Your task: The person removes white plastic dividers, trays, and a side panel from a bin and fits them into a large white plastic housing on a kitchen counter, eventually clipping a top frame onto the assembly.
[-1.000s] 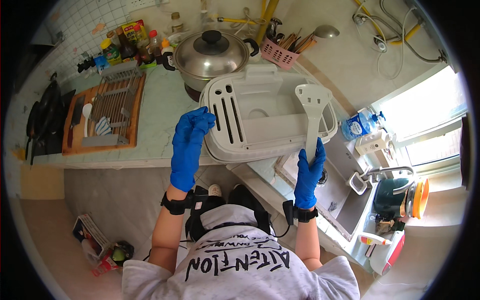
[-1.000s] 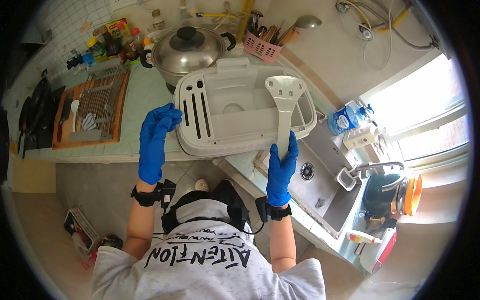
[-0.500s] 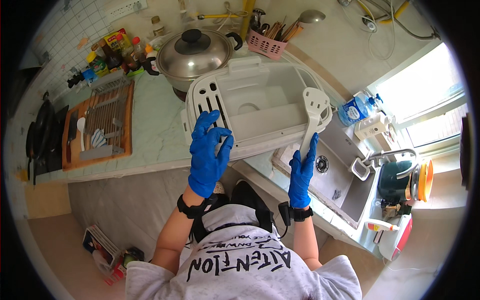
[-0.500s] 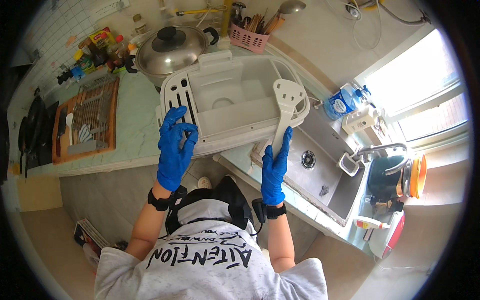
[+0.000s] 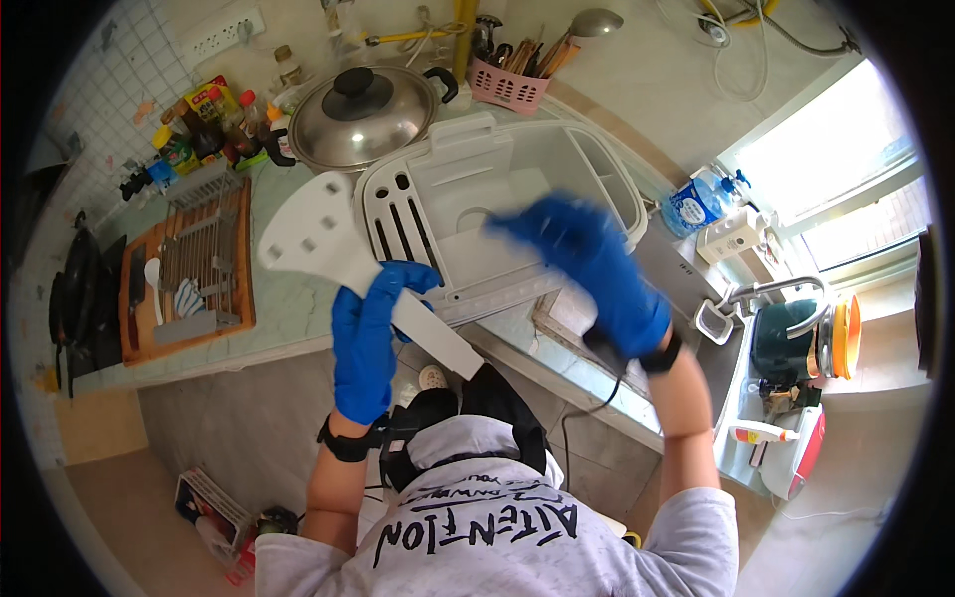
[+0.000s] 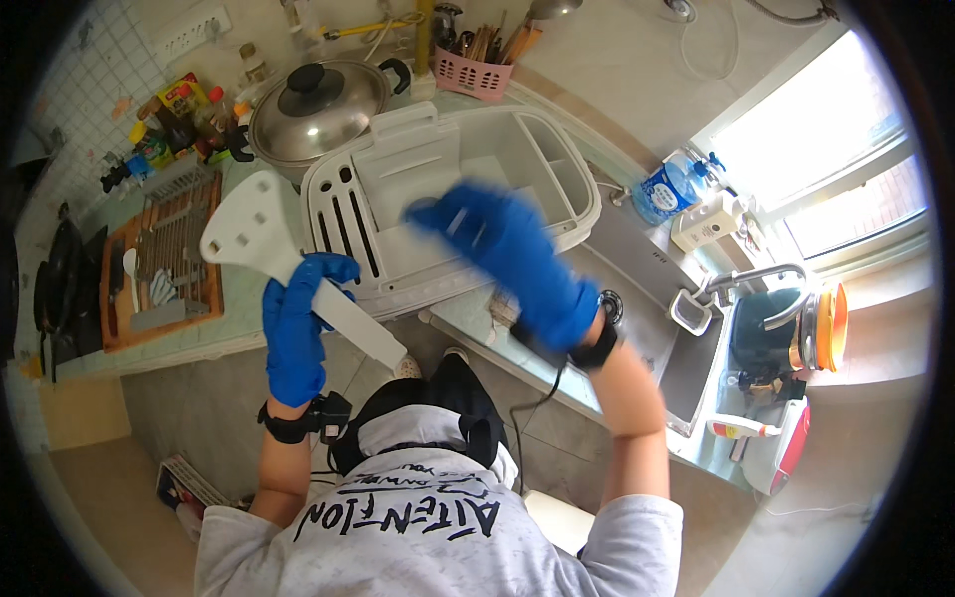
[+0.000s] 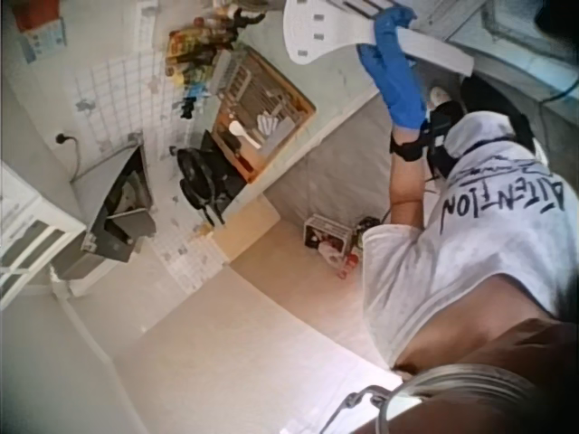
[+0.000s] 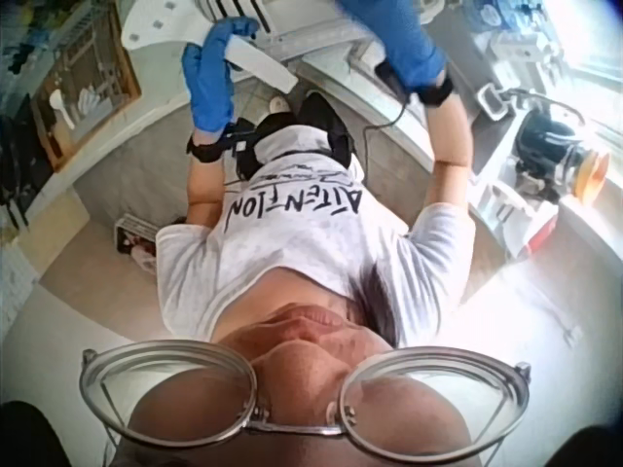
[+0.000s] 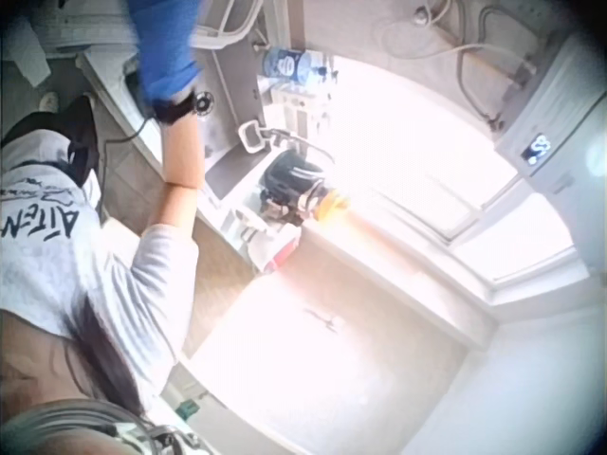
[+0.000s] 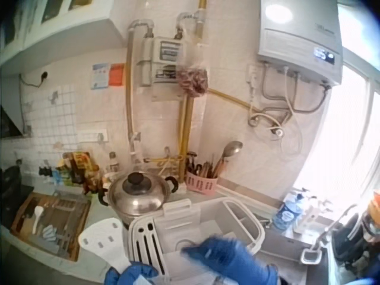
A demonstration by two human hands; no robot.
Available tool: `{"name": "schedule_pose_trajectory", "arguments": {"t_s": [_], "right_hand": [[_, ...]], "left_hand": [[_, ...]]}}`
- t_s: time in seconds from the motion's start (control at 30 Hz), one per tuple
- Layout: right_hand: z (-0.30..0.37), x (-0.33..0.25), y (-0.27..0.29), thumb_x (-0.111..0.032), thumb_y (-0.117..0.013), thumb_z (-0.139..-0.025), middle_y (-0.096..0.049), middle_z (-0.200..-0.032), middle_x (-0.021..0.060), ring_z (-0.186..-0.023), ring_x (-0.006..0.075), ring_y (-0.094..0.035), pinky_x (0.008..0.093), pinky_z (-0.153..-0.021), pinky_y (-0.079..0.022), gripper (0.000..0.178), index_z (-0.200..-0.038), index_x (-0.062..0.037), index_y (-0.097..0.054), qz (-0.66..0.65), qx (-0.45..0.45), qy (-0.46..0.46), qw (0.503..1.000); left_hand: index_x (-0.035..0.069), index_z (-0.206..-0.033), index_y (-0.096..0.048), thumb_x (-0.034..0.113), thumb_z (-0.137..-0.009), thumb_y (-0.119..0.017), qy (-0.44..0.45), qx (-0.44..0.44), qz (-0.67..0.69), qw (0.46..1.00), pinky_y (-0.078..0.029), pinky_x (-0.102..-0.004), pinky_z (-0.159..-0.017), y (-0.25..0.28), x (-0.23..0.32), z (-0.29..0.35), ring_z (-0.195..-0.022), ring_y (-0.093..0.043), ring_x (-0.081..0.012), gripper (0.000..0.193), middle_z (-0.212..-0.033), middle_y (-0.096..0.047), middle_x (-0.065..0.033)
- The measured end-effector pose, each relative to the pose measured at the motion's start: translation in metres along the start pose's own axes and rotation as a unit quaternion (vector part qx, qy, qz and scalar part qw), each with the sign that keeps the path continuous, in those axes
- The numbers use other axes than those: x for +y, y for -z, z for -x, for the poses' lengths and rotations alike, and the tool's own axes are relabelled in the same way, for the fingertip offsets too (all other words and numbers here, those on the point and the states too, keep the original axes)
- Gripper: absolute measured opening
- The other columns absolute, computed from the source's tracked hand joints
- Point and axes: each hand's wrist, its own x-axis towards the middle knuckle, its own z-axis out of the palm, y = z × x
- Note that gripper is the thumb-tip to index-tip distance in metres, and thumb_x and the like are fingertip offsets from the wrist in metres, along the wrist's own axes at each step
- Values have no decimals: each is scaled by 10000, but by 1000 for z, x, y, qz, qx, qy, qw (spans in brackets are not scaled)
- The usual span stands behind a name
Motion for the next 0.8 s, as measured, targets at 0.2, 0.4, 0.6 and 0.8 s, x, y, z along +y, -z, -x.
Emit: {"name": "schedule_pose_trajectory", "arguments": {"t_s": [0.2,0.4,0.6,0.8], "right_hand": [[-96,79,58,-259,-633,-738,-606,-975,65,-874,231,-581,306,-758,-461,344,-1068,-171,-587,367,-27,-29,929],[-125,121,27,-264,-643,-732,-628,-909,48,-801,207,-593,301,-741,-463,314,-1024,-156,-606,353,-34,-17,935],[-135,134,16,-264,-604,-750,-622,-883,76,-802,266,-580,328,-695,-460,212,-903,-120,-629,458,-23,-1,889],[-129,127,71,-147,-585,-752,-628,-800,84,-733,211,-597,281,-670,-455,168,-870,-33,-620,228,52,-32,972]], "left_hand": [[2,-896,-571,200,-868,-445,-6,19,-25,999,-455,-245,-619,10,10,6,-712,-565,-135,236,-862,-611,-102],[14,-921,-550,166,-866,-449,-6,34,-37,999,-430,-219,-566,25,5,18,-698,-564,-118,190,-853,-617,-96],[22,-924,-547,158,-866,-447,-14,51,-29,998,-404,-202,-543,28,3,20,-693,-557,-106,178,-850,-618,-88],[19,-904,-558,153,-867,-453,-5,44,-55,998,-414,-205,-562,14,7,17,-697,-556,-106,175,-846,-619,-84]]}}
